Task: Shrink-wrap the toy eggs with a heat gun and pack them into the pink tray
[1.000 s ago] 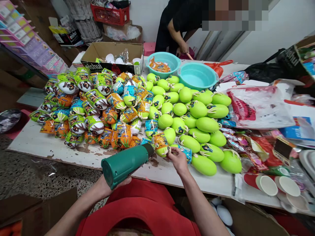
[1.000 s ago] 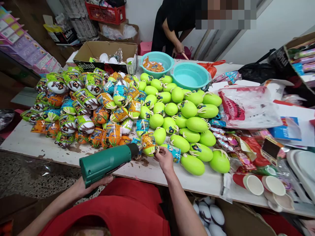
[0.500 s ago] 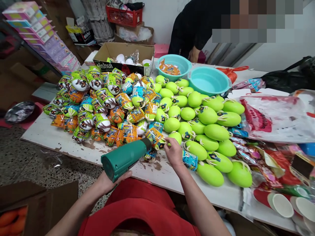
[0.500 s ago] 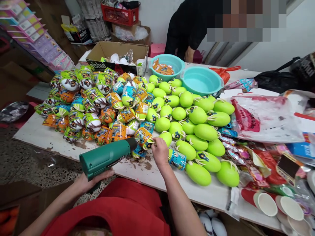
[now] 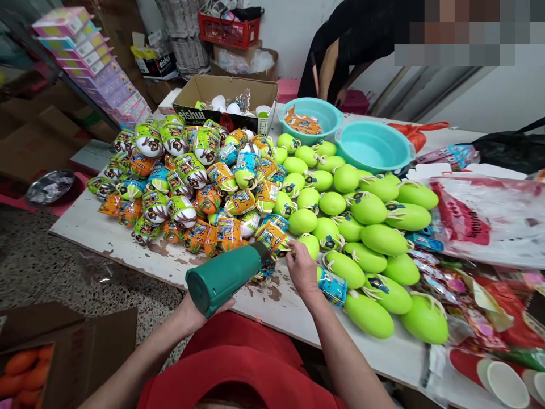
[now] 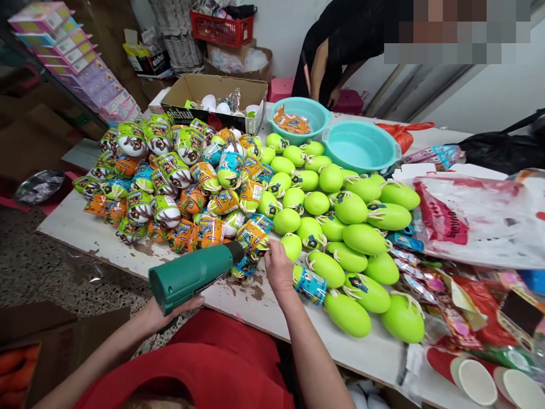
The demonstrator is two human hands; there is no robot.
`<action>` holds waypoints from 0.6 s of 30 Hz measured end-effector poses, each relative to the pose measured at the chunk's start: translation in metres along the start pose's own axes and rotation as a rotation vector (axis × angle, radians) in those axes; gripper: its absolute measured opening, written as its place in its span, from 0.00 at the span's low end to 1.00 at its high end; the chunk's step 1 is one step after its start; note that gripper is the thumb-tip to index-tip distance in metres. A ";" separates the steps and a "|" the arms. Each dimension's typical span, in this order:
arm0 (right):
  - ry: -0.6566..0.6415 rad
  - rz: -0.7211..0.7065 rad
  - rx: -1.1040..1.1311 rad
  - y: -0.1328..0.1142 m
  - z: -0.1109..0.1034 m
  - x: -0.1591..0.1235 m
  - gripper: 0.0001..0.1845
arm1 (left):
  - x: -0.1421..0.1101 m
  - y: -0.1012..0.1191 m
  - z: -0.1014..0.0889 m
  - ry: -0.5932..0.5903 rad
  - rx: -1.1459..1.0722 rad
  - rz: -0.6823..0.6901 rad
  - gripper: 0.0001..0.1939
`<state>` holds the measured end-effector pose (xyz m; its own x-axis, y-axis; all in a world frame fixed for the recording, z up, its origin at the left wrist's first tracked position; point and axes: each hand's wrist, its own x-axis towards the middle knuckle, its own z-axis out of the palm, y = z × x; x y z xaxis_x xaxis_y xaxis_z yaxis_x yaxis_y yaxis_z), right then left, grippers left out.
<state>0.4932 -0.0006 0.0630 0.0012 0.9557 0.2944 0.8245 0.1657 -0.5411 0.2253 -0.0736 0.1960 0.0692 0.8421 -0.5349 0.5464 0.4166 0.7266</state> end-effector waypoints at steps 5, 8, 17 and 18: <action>-0.034 -0.018 0.181 -0.001 -0.001 0.005 0.12 | 0.004 0.012 0.006 0.019 -0.032 -0.016 0.36; -0.016 -0.044 0.147 0.003 -0.002 0.006 0.13 | 0.005 0.013 0.007 0.006 -0.027 -0.045 0.36; 0.047 -0.151 -0.013 0.014 0.000 0.003 0.16 | 0.006 0.019 0.011 0.018 0.021 -0.100 0.32; 0.048 -0.168 0.012 0.014 0.000 0.001 0.16 | 0.006 0.020 0.012 0.028 0.024 -0.099 0.32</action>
<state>0.5051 0.0026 0.0560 -0.1092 0.9015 0.4187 0.8087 0.3255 -0.4899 0.2464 -0.0644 0.2020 -0.0086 0.8067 -0.5909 0.5694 0.4897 0.6602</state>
